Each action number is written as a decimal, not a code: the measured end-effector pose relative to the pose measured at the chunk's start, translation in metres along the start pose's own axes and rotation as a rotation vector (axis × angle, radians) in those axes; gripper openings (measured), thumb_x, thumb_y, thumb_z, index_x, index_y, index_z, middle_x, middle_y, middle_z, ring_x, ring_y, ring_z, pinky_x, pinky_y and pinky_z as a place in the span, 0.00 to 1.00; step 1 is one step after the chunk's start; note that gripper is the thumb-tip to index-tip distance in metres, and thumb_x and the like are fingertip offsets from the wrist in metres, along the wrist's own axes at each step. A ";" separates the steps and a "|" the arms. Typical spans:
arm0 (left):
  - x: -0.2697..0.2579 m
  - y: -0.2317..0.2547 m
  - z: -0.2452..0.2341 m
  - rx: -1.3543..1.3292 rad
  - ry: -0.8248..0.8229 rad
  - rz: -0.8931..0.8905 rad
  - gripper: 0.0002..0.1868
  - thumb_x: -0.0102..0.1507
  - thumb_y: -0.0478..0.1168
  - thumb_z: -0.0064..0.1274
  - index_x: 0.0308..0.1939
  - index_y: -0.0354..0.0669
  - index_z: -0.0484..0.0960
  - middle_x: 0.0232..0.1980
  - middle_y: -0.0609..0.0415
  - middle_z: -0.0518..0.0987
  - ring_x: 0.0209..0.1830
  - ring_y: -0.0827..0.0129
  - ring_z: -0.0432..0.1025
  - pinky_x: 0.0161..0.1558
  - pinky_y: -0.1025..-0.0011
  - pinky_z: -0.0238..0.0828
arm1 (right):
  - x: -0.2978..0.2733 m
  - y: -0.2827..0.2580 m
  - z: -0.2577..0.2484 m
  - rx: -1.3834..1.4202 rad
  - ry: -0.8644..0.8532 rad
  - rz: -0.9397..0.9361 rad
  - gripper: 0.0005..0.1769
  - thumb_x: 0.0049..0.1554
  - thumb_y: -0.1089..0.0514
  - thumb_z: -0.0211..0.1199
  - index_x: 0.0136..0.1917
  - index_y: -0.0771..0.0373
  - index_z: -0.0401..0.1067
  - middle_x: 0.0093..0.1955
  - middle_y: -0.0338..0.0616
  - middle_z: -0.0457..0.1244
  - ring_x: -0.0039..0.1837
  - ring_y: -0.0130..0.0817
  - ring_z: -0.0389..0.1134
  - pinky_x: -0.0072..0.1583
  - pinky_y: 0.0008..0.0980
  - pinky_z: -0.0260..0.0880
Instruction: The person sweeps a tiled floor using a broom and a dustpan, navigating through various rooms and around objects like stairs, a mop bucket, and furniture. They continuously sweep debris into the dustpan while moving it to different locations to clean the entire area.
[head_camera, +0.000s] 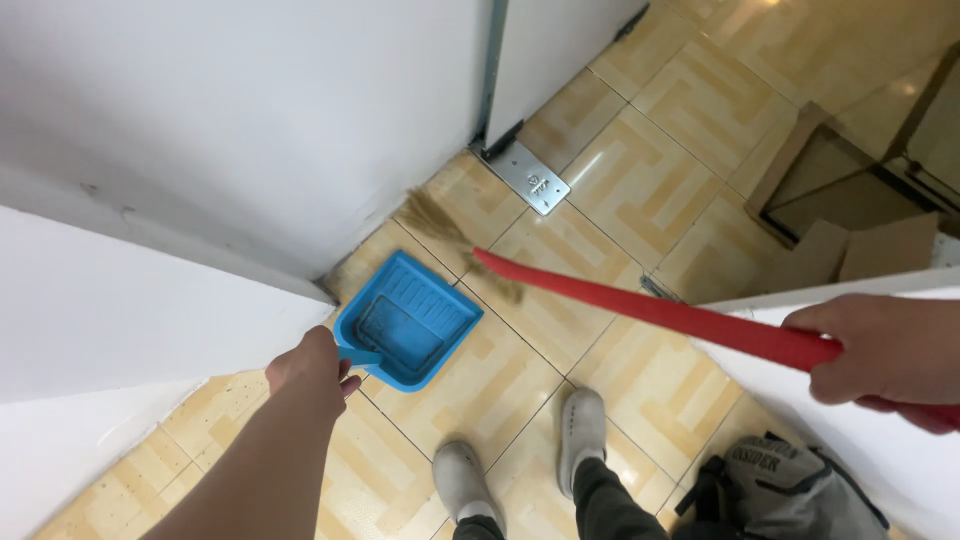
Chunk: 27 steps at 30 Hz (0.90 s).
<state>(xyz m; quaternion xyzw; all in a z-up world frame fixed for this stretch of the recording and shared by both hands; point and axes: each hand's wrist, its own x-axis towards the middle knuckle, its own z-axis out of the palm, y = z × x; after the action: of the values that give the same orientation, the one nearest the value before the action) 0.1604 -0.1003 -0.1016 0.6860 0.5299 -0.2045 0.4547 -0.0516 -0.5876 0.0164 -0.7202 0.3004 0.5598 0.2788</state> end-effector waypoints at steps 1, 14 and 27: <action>-0.009 -0.002 -0.001 -0.024 0.013 -0.007 0.14 0.62 0.38 0.49 0.48 0.33 0.79 0.37 0.50 0.78 0.33 0.66 0.78 0.35 0.62 0.79 | 0.001 -0.020 -0.012 -0.025 0.001 -0.013 0.24 0.49 0.61 0.68 0.59 0.58 0.69 0.25 0.45 0.64 0.23 0.31 0.64 0.26 0.32 0.65; -0.032 -0.037 0.035 -0.338 0.239 -0.302 0.10 0.64 0.39 0.48 0.45 0.37 0.77 0.36 0.49 0.78 0.32 0.65 0.76 0.37 0.60 0.81 | 0.052 -0.165 -0.024 -0.543 0.129 0.073 0.14 0.55 0.65 0.55 0.54 0.76 0.71 0.31 0.55 0.67 0.28 0.43 0.68 0.31 0.43 0.69; -0.081 -0.083 0.023 -0.475 0.327 -0.340 0.11 0.64 0.40 0.48 0.46 0.36 0.78 0.36 0.49 0.78 0.32 0.65 0.76 0.36 0.61 0.82 | -0.007 -0.203 -0.107 -0.641 0.098 -0.031 0.14 0.55 0.64 0.58 0.53 0.74 0.71 0.30 0.52 0.66 0.27 0.41 0.66 0.30 0.41 0.66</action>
<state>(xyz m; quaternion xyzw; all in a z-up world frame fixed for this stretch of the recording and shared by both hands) 0.0604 -0.1615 -0.0858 0.4861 0.7357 -0.0355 0.4704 0.1668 -0.5306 0.0594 -0.8019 0.1111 0.5862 0.0314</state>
